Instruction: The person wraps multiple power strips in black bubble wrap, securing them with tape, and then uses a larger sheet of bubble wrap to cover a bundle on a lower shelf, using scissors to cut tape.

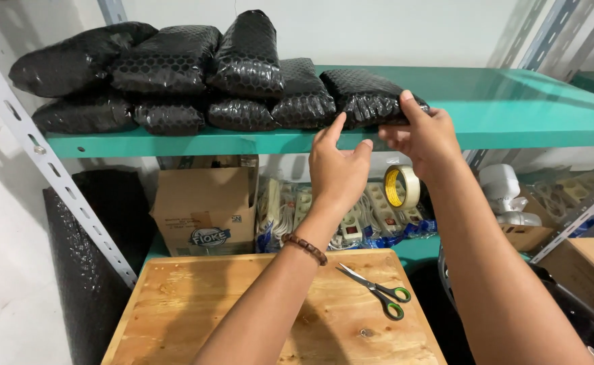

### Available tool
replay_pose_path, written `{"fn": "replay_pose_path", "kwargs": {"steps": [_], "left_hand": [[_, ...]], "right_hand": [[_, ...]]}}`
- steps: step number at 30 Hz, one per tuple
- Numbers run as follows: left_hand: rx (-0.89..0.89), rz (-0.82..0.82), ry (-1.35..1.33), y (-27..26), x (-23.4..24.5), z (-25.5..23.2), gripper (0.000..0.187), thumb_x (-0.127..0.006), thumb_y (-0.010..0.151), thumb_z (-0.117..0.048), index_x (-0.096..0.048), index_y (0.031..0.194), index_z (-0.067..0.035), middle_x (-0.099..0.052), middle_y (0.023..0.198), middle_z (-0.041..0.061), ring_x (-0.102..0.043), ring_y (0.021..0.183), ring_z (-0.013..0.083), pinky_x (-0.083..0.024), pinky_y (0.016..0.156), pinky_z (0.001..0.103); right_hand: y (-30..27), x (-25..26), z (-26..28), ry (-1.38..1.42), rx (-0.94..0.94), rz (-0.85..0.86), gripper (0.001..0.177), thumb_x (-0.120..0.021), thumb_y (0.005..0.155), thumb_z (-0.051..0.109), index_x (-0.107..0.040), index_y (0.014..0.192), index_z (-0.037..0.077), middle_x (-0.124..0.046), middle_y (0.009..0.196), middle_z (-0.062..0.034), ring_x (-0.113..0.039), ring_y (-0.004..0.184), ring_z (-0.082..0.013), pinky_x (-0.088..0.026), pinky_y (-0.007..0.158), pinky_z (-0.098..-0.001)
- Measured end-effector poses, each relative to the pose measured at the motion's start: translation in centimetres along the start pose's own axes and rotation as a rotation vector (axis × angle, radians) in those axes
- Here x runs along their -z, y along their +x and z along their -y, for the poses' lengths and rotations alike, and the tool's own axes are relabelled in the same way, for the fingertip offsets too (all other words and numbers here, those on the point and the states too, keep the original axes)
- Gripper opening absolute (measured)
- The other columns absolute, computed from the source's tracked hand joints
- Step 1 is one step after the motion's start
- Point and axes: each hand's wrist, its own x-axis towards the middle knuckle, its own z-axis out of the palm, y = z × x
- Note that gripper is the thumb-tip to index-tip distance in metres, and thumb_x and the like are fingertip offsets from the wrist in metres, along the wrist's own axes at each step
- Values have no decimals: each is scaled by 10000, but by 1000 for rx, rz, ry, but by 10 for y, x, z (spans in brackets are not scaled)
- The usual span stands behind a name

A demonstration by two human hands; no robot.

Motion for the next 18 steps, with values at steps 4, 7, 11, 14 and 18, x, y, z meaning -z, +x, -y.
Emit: {"fn": "replay_pose_path", "kwargs": {"steps": [4,7,11,14,18], "left_hand": [[73,64,-44,-7,6,-12,697,-592,880,-218,-436,1549,-96,-407,1572,219,-705,1144,296,-570,992,444],[147,76,-38,-15,10,-24,712,-587,872,-238,-430,1555,-112,-379,1610,180,-693,1172,282,-571,981,435],[165,101,-34,-18,13,-32,756,-590,873,-253,-377,1582,-103,-322,1642,185,-505,1367,348,-464,1077,500],[176,112,-57,-15,12,-32,793,-576,868,-230,-320,1601,-73,-298,1645,213,-574,1271,310,-491,1033,498],[197,118,-71,-5,4,-22,830,-580,850,-202,-275,1602,-30,-323,1625,228,-749,1019,221,-574,940,458]], "right_hand": [[-15,-7,12,-342,25,-52,884,-684,1027,509,-292,1453,-159,-729,829,-241,-748,606,-294,-572,475,-330],[-17,-7,15,-400,26,-52,901,-691,1023,489,-280,1459,-184,-732,772,-219,-727,546,-266,-526,428,-288],[-19,-10,16,-473,4,-9,734,-687,990,449,-457,1395,-117,-733,744,-204,-721,521,-270,-528,417,-293],[-25,-13,19,-525,14,-6,667,-663,1000,409,-508,1364,-127,-725,729,-207,-686,481,-252,-490,380,-292],[-25,-13,18,-592,36,-5,656,-662,1012,389,-521,1366,-144,-715,702,-197,-642,434,-228,-439,342,-280]]}}
